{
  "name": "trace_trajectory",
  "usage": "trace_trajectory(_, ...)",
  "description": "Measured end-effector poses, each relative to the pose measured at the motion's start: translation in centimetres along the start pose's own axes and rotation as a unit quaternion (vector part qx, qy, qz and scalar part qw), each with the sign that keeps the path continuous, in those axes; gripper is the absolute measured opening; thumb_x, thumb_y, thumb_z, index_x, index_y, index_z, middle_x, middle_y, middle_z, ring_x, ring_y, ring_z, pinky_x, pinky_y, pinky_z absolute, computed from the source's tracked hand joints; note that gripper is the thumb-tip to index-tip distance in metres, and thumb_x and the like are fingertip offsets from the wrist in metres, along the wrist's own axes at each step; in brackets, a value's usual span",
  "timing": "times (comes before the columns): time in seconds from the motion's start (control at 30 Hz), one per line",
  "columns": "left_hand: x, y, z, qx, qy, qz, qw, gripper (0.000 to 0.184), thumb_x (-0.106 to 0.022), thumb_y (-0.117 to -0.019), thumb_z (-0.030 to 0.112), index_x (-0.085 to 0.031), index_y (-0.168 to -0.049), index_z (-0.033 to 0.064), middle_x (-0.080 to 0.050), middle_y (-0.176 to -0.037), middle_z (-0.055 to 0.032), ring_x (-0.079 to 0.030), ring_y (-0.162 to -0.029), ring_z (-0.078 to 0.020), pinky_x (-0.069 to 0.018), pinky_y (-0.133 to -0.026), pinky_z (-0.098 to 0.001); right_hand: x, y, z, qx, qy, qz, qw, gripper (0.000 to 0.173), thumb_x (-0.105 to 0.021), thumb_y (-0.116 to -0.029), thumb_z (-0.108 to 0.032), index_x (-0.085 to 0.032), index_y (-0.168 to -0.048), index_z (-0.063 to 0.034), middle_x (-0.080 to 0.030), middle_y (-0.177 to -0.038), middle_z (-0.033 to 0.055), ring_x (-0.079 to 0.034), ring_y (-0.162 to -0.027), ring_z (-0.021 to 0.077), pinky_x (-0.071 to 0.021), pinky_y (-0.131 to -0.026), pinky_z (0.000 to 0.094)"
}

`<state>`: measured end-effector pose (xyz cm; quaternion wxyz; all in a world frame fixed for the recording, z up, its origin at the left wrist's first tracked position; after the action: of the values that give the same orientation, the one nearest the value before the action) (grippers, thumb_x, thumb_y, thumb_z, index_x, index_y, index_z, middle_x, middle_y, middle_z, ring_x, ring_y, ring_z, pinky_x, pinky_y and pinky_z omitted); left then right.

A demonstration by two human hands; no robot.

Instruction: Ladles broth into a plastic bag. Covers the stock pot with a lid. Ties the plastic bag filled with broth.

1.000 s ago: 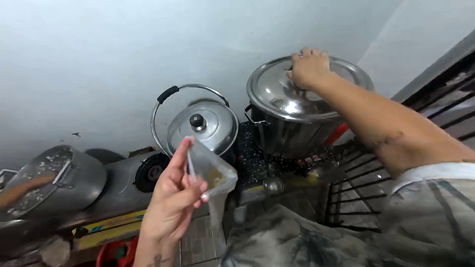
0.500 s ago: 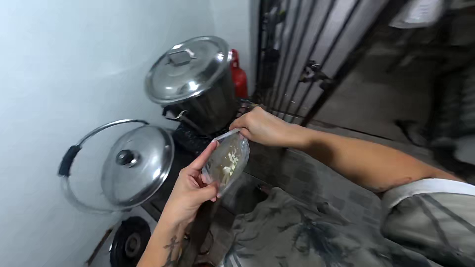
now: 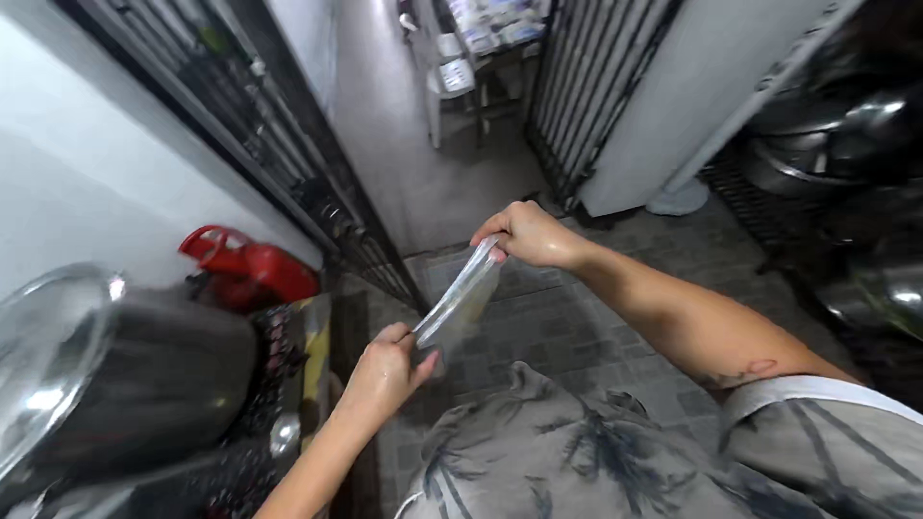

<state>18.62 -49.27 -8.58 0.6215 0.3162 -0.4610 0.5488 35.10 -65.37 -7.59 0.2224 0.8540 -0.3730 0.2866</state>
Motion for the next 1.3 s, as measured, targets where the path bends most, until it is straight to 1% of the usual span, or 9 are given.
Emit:
trace_trajectory(0.2,-2.7,-16.9,6.2,-0.11,0.044,0.151,0.981,0.024,-0.061,-0.0967,0.007,-0.075,-0.082,-0.0059,-0.074,-0.092,-0.0196,-0.074,-0.081,-0.025,-0.0585,-0.076,-0.0305,10.7,-0.7,12.4,-0.057,-0.091,-0.002,0.994,0.028,-0.049,-0.1028,0.005,-0.068,-0.122,0.005,-0.072,-0.11,0.0199,-0.072,-0.095,0.0228,-0.0569,-0.092,0.0398)
trace_trajectory(0.33,-4.1,-27.4,12.1,-0.194,0.148,0.145,0.959,0.018,-0.063,-0.094,0.004,-0.075,-0.086,-0.0061,-0.073,-0.093,-0.0193,-0.072,-0.08,-0.0204,-0.0577,-0.073,-0.0277,15.0,1.6,14.8,0.035,-0.26,0.06,0.963,0.025,-0.06,-0.0982,-0.008,-0.066,-0.118,0.0052,-0.072,-0.099,0.0052,-0.066,-0.086,0.0017,-0.055,-0.08,0.0206)
trace_trajectory(0.5,-5.0,-37.4,16.6,-0.345,0.269,0.09,0.895,0.012,-0.066,-0.0919,0.002,-0.075,-0.093,-0.0066,-0.072,-0.098,-0.0169,-0.07,-0.086,-0.0112,-0.0564,-0.08,-0.0208,19.6,0.2,17.4,0.037,-0.136,0.303,0.943,0.022,-0.075,-0.0895,-0.011,-0.07,-0.104,0.0043,-0.067,-0.084,0.0101,-0.062,-0.069,0.0127,-0.053,-0.064,0.0301)
trace_trajectory(0.63,-9.7,-45.2,14.6,-0.28,0.456,0.008,0.845,0.096,-0.084,-0.0821,0.035,-0.024,-0.153,0.0099,-0.05,-0.144,-0.0002,-0.056,-0.125,-0.0069,-0.0519,-0.102,-0.0289,26.2,0.1,20.4,0.011,-0.196,0.365,0.91,0.012,-0.077,-0.0846,0.0,-0.068,-0.092,-0.0004,-0.064,-0.073,0.0014,-0.058,-0.063,0.0024,-0.0505,-0.06,0.0191)
trace_trajectory(0.7,-14.6,-48.4,16.3,-0.213,0.531,-0.143,0.807,0.12,-0.091,-0.0699,0.035,-0.015,-0.158,0.0059,-0.049,-0.146,0.0043,-0.052,-0.127,-0.001,-0.0485,-0.105,-0.026,29.1,0.5,21.3,-0.011,-0.174,0.385,0.906,0.017,-0.081,-0.0821,-0.004,-0.068,-0.092,-0.0006,-0.064,-0.074,0.0025,-0.058,-0.064,0.0037,-0.0498,-0.06,0.0193)
trace_trajectory(0.83,-20.4,-51.7,25.3,-0.151,0.483,-0.324,0.799,0.028,-0.075,-0.0833,-0.005,-0.065,-0.109,-0.0023,-0.069,-0.091,0.0028,-0.066,-0.086,0.0007,-0.0566,-0.081,-0.0218,33.9,2.1,23.8,-0.067,-0.1,0.408,0.905,0.018,-0.081,-0.0802,-0.004,-0.07,-0.094,-0.0001,-0.064,-0.076,0.0056,-0.058,-0.066,0.0094,-0.047,-0.062,0.0276)
trace_trajectory(1.0,-23.6,-55.8,35.1,-0.312,0.411,-0.314,0.797,0.017,-0.072,-0.0898,0.003,-0.068,-0.105,-0.0025,-0.068,-0.091,-0.0034,-0.064,-0.086,-0.0024,-0.0556,-0.081,-0.025,40.9,6.8,28.1,-0.104,-0.013,0.434,0.895,0.021,-0.08,-0.0861,-0.017,-0.072,-0.094,0.0001,-0.067,-0.077,0.0081,-0.061,-0.07,0.0139,-0.0486,-0.067,0.0333)
trace_trajectory(1.17,-26.2,-58.3,45.6,-0.23,0.524,-0.369,0.733,0.021,-0.044,-0.1015,-0.003,-0.062,-0.097,0.0077,-0.064,-0.078,0.0096,-0.062,-0.074,0.0037,-0.0541,-0.073,-0.018,48.7,13.5,30.0,-0.149,0.187,0.404,0.883,0.029,-0.067,-0.0989,-0.029,-0.068,-0.083,-0.0043,-0.057,-0.071,0.0047,-0.056,-0.064,0.0165,-0.0426,-0.058,0.0355)
trace_trajectory(1.3,-30.2,-60.8,53.9,-0.248,0.446,-0.349,0.786,0.018,-0.047,-0.1004,-0.004,-0.058,-0.11,-0.0146,-0.06,-0.089,-0.008,-0.055,-0.08,-0.0014,-0.0466,-0.076,-0.0151,50.2,19.2,27.5,-0.066,0.476,0.441,0.758,0.03,-0.062,-0.0996,-0.024,-0.072,-0.123,-0.0079,-0.071,-0.118,0.007,-0.065,-0.109,0.0196,-0.0521,-0.092,0.038)
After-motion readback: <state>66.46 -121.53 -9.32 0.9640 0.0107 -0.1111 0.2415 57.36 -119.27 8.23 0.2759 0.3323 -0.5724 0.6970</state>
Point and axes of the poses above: each hand's wrist, its own y-axis away from the middle knuckle, its own x-axis out of the back of the hand, z = x × y, the point moved 7 cm from there along -y, towards the middle knuckle
